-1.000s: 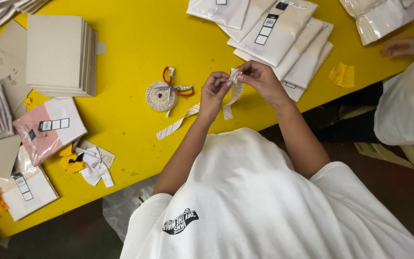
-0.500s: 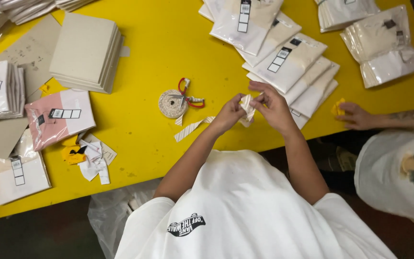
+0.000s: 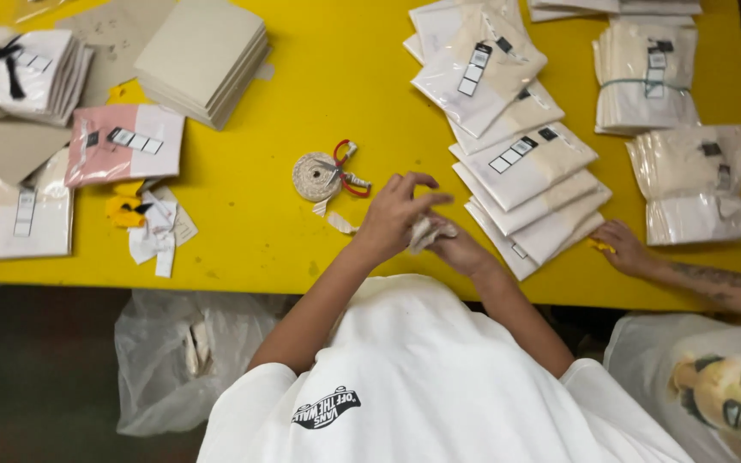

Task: The person wraps a stack of packaged shirts with a striped ribbon, ties a knot, and cuts the excess ribbon with scissors. They repeat the process for additional stacks, placing finished bundles on the table.

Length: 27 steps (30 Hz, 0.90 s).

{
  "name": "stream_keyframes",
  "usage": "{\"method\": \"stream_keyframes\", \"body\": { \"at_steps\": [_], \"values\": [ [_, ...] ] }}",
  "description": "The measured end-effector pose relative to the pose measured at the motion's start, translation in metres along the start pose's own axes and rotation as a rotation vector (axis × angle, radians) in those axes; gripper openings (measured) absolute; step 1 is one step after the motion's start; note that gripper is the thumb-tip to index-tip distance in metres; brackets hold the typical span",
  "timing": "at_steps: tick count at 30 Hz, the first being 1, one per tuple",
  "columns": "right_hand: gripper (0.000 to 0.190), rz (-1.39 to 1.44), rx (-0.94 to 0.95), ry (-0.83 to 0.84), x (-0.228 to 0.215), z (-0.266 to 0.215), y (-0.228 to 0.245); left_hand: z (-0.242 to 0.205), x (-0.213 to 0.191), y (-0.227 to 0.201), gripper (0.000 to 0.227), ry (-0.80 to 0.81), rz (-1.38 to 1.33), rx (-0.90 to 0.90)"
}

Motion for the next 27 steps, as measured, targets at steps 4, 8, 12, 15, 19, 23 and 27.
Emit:
{"method": "stream_keyframes", "body": {
  "at_steps": [4,8,12,15,19,23,27],
  "values": [
    [0.038,-0.374,0.253,0.268,0.052,-0.02,0.022,-0.025,0.006,-0.021,0.014,0.095,0.02,0.196],
    [0.029,-0.003,0.164,0.298,-0.009,-0.001,-0.055,-0.042,-0.009,-0.058,0.016,0.082,0.187,0.192],
    [0.02,-0.266,-0.023,0.434,-0.007,-0.003,0.039,-0.06,-0.009,-0.057,0.07,0.058,0.565,0.153],
    [0.029,-0.37,-0.058,0.539,0.024,-0.009,0.118,-0.059,-0.018,-0.072,0.037,-0.148,0.607,0.249],
    [0.015,-0.321,-0.31,0.754,0.031,-0.003,0.146,-0.06,-0.023,-0.099,0.03,-0.418,0.622,0.42],
    [0.023,-0.016,-0.315,0.883,0.023,0.02,0.132,-0.054,-0.03,-0.12,0.039,-0.501,0.668,0.534],
    [0.02,-0.182,-0.504,0.936,0.051,0.023,0.137,-0.046,-0.04,-0.124,0.035,-0.54,0.802,0.518]
  ]
}}
Point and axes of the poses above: each hand's wrist, its own z-axis towards the middle knuckle, its own x-axis out of the palm, y = z × x, the point moved 8 cm from there along z, towards the middle knuckle, and after that the axes turned 4 degrees about -x, right-handed, at the moved point
